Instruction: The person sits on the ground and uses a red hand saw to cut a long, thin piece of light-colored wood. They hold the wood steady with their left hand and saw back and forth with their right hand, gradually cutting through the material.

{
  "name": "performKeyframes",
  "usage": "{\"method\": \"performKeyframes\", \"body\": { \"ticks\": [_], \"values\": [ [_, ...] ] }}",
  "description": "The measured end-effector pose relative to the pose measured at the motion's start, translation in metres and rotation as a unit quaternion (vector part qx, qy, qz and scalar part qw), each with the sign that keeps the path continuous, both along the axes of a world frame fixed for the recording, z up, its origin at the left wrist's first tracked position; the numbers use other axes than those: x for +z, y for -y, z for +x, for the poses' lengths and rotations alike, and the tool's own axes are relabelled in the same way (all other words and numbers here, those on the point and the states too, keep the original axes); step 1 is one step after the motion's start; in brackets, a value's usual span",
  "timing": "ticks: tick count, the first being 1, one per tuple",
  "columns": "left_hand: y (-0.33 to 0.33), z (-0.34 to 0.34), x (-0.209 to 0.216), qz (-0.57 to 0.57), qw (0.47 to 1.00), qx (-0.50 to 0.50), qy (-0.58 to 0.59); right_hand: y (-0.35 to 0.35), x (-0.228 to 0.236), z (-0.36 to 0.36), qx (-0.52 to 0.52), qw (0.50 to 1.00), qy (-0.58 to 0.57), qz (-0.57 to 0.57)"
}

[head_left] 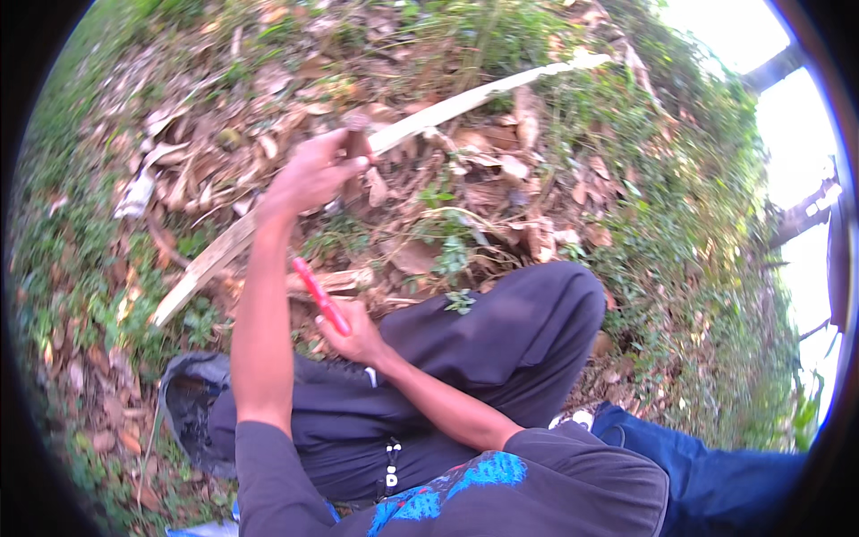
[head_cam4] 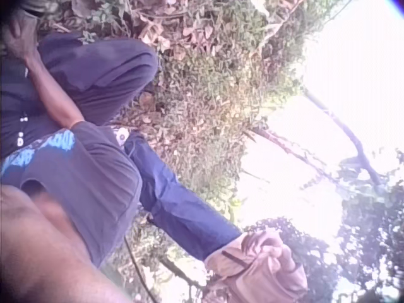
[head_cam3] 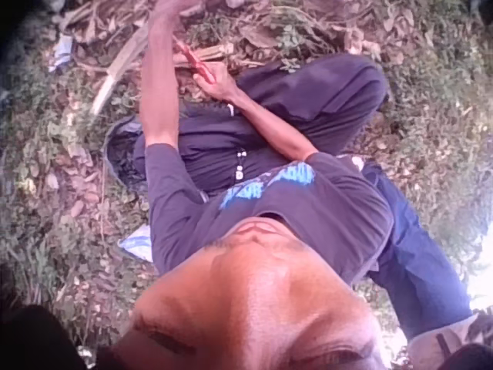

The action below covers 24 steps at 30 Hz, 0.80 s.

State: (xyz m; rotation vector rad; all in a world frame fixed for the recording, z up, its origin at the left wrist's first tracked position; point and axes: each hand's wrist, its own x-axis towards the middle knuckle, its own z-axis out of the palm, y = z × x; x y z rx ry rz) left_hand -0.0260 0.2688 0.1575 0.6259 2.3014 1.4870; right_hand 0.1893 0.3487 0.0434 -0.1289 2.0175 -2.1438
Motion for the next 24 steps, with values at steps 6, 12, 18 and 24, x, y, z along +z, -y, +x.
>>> {"method": "performKeyframes", "body": {
  "ticks": [6,12,18,24],
  "values": [
    [-0.031,0.035,0.055,0.258,0.963,0.08,-0.007,-0.005,0.004,-0.001,-0.001,0.999,0.005,-0.038],
    [-0.059,0.066,0.088,0.355,0.93,0.082,-0.045,-0.002,-0.002,-0.003,-0.015,0.999,-0.037,-0.012],
    [-0.078,0.1,0.129,0.369,0.927,0.037,-0.059,-0.003,0.01,-0.001,0.002,0.999,-0.034,-0.019],
    [-0.111,0.135,0.145,0.251,0.903,-0.058,-0.345,-0.001,-0.018,-0.001,-0.027,0.997,-0.071,0.021]
  ]
}}
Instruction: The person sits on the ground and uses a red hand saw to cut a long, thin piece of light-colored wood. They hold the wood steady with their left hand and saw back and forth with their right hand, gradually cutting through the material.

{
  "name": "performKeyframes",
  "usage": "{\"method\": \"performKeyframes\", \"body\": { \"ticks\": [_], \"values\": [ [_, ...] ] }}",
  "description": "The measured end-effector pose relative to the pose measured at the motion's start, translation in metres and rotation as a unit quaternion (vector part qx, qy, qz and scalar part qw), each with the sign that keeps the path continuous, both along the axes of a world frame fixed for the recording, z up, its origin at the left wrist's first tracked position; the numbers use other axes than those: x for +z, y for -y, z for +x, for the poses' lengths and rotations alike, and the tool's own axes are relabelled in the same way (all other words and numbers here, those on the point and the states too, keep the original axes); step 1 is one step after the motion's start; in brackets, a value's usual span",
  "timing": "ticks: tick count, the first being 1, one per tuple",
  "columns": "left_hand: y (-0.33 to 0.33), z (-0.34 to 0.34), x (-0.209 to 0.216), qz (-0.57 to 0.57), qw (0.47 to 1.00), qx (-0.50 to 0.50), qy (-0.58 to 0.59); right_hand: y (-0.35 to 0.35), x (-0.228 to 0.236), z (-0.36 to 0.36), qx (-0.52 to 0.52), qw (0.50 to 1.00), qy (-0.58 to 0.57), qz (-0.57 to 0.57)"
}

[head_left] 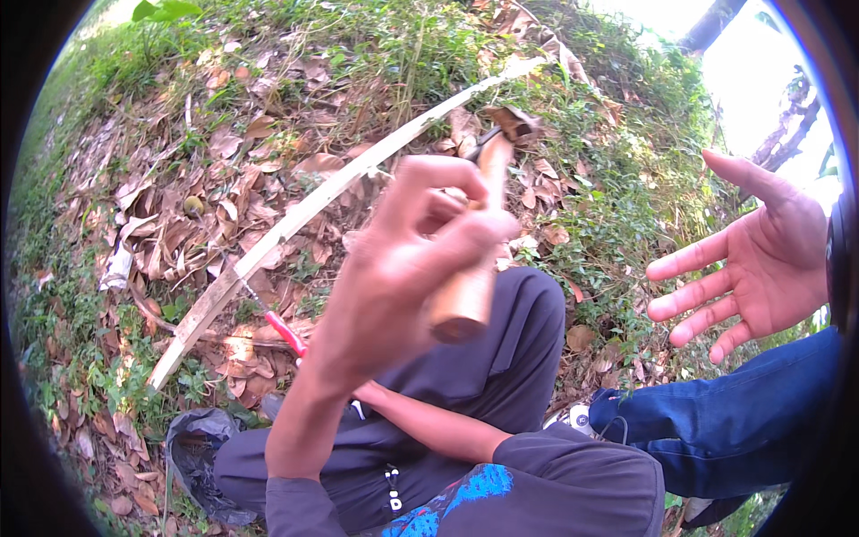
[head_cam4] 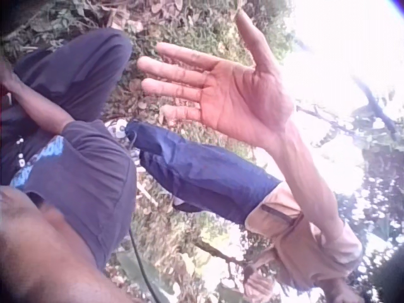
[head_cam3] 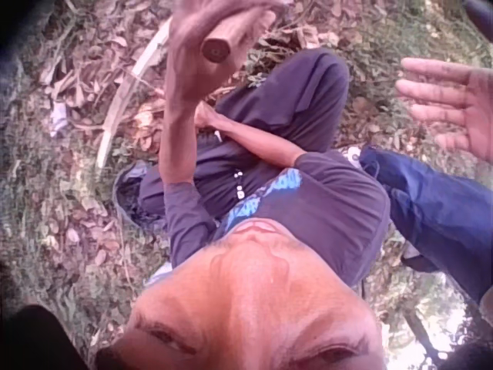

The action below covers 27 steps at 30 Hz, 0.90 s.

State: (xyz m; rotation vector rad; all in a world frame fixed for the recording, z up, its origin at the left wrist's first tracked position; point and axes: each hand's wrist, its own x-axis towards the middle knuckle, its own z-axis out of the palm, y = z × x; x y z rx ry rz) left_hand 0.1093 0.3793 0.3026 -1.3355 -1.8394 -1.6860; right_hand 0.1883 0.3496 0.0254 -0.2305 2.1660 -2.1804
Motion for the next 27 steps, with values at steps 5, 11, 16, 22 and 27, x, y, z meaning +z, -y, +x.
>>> {"method": "performKeyframes", "body": {
  "ticks": [5,11,16,22,27],
  "values": [
    [-0.021,0.02,0.001,0.014,0.994,-0.002,-0.113,0.007,-0.014,0.003,-0.018,1.0,0.011,0.001],
    [-0.029,0.042,0.001,0.001,0.989,-0.006,-0.146,0.013,-0.019,0.003,-0.022,1.0,0.013,-0.001],
    [-0.04,0.045,-0.004,0.015,0.982,0.003,-0.19,0.008,-0.014,0.004,-0.026,0.999,0.011,0.015],
    [-0.064,0.047,0.023,0.106,0.981,-0.014,-0.163,0.007,-0.012,0.003,0.02,0.999,0.029,0.017],
    [-0.008,0.026,-0.009,0.002,0.973,0.098,-0.208,0.006,0.004,0.001,0.051,0.982,0.089,0.156]
  ]
}}
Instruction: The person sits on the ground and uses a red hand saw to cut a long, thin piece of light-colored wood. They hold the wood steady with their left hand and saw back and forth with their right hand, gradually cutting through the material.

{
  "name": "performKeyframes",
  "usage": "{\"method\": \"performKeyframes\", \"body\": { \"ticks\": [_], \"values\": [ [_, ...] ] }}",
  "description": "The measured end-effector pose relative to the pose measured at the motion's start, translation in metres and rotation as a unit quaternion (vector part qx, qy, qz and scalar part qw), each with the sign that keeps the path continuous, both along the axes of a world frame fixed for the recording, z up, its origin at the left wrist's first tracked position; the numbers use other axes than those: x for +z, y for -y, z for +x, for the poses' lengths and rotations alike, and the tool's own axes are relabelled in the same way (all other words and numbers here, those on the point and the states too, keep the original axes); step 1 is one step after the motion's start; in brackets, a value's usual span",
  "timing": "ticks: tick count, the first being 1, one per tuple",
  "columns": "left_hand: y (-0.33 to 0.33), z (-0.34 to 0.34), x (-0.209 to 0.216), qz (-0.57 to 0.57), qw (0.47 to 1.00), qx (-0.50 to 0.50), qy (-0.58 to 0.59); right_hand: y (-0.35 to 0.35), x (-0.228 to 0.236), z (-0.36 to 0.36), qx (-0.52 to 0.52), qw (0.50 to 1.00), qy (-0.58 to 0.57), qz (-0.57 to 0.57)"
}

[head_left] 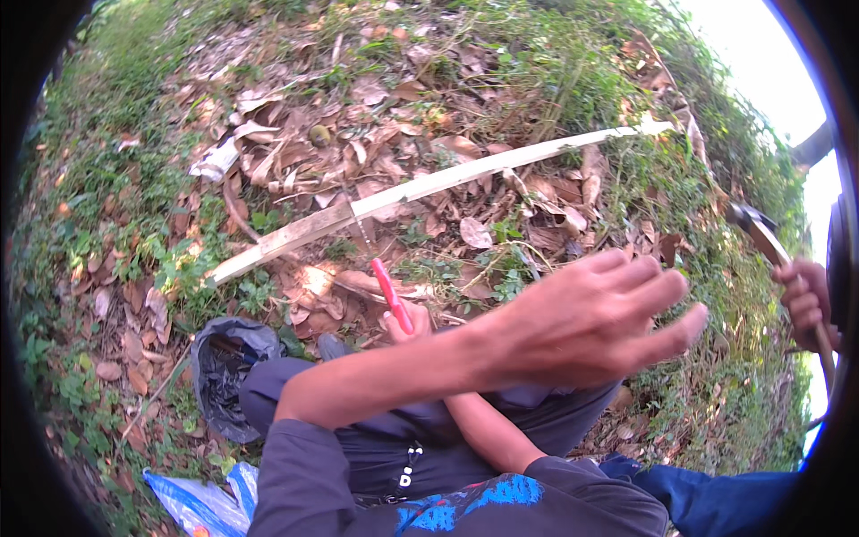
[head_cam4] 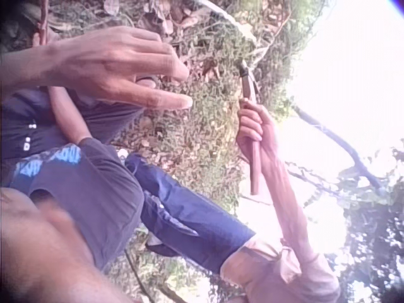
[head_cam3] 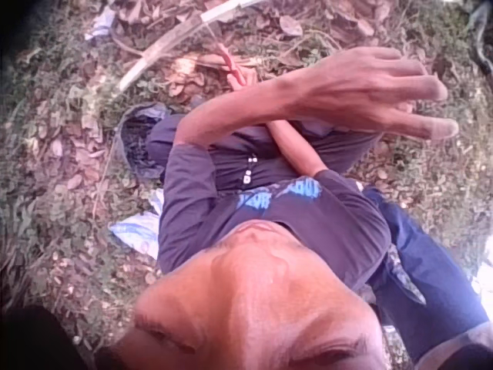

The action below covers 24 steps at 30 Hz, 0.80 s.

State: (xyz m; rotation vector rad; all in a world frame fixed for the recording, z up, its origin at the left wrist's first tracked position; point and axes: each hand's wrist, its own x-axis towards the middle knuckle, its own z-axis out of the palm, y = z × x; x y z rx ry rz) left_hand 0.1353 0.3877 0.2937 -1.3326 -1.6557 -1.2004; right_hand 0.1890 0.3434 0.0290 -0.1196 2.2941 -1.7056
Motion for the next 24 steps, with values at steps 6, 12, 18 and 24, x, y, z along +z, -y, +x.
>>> {"method": "performKeyframes", "body": {
  "ticks": [6,12,18,24],
  "values": [
    [0.186,-0.066,-0.088,-0.105,0.949,0.24,0.178,-0.006,-0.009,-0.001,-0.025,0.994,-0.083,-0.07],
    [0.346,-0.085,-0.232,-0.263,0.751,0.511,0.324,0.001,-0.003,0.003,-0.027,0.992,-0.068,-0.103],
    [0.381,-0.087,-0.293,-0.309,0.665,0.499,0.463,0.011,0.007,0.003,-0.051,0.989,-0.112,-0.08],
    [0.387,-0.093,-0.29,-0.308,0.711,0.461,0.432,0.019,0.011,0.019,-0.034,0.992,-0.101,-0.065]
  ]
}}
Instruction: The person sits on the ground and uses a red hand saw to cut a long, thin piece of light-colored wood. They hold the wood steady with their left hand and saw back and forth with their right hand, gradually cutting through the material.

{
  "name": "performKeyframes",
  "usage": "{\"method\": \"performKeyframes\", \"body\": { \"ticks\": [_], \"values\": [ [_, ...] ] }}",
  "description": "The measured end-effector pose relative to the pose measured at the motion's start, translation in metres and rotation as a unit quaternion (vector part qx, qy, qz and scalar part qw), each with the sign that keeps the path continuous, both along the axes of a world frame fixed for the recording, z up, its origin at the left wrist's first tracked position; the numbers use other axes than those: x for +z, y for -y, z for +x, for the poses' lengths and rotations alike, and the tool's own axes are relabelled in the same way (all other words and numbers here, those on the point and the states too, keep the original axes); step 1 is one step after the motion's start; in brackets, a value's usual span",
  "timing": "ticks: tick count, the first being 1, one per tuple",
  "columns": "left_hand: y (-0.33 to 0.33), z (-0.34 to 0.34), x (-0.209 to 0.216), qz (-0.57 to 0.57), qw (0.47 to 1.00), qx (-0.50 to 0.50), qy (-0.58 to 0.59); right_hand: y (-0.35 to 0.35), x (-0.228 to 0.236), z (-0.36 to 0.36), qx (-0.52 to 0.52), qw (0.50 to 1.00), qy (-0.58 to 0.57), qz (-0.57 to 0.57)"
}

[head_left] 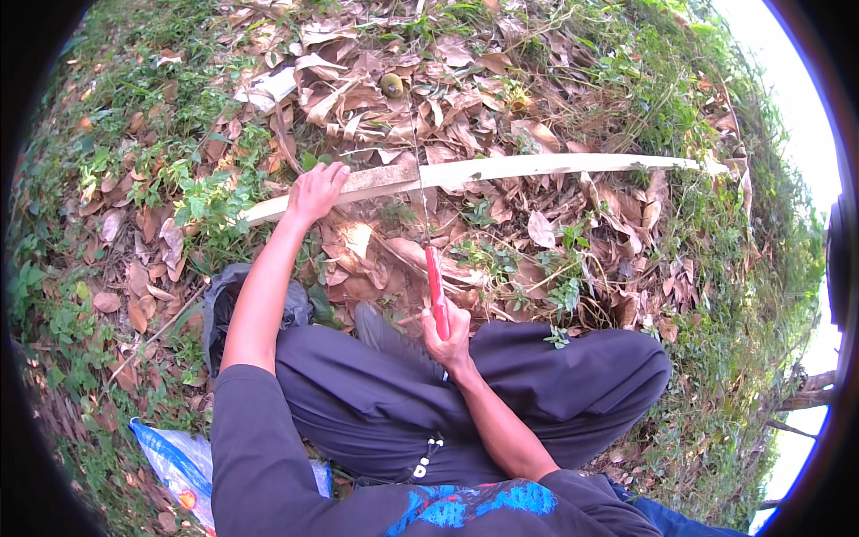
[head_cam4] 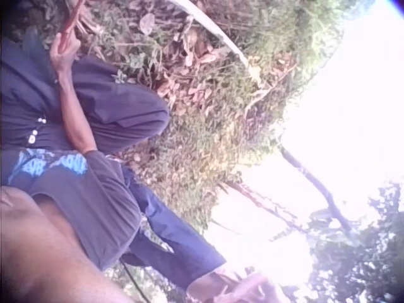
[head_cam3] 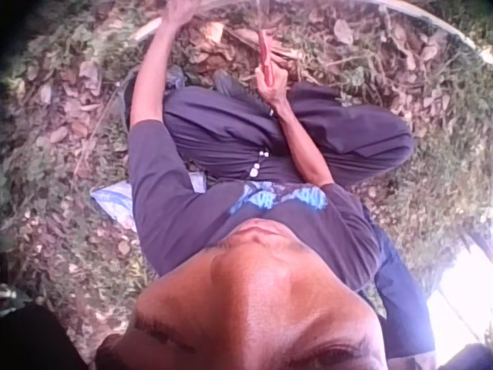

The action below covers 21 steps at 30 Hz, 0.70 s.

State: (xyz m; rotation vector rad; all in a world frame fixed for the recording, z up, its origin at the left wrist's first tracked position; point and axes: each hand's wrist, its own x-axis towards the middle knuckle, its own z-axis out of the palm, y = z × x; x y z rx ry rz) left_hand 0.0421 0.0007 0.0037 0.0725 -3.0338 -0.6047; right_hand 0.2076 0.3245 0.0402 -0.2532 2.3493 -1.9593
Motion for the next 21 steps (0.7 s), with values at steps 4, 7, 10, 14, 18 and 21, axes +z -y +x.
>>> {"method": "performKeyframes", "body": {
  "ticks": [4,7,10,14,18,21],
  "values": [
    [0.002,-0.001,-0.005,-0.005,0.998,-0.002,-0.055,0.003,-0.004,-0.003,0.005,1.0,-0.008,0.004],
    [0.004,-0.004,-0.009,-0.022,0.997,0.0,-0.074,0.003,-0.005,-0.011,0.012,1.0,-0.007,0.023],
    [-0.006,-0.006,-0.012,-0.019,0.996,0.006,-0.082,0.002,-0.008,-0.008,-0.004,0.999,-0.027,0.019],
    [0.002,-0.003,-0.014,-0.018,0.994,-0.001,-0.109,-0.008,-0.001,0.014,0.005,0.999,-0.028,0.032],
    [0.004,-0.004,-0.019,-0.016,0.991,-0.006,-0.13,-0.019,0.001,0.012,-0.006,1.0,0.027,0.003],
    [0.007,-0.008,-0.024,-0.03,0.988,-0.03,-0.151,-0.019,-0.004,0.011,0.012,1.0,0.013,0.012]
  ]
}}
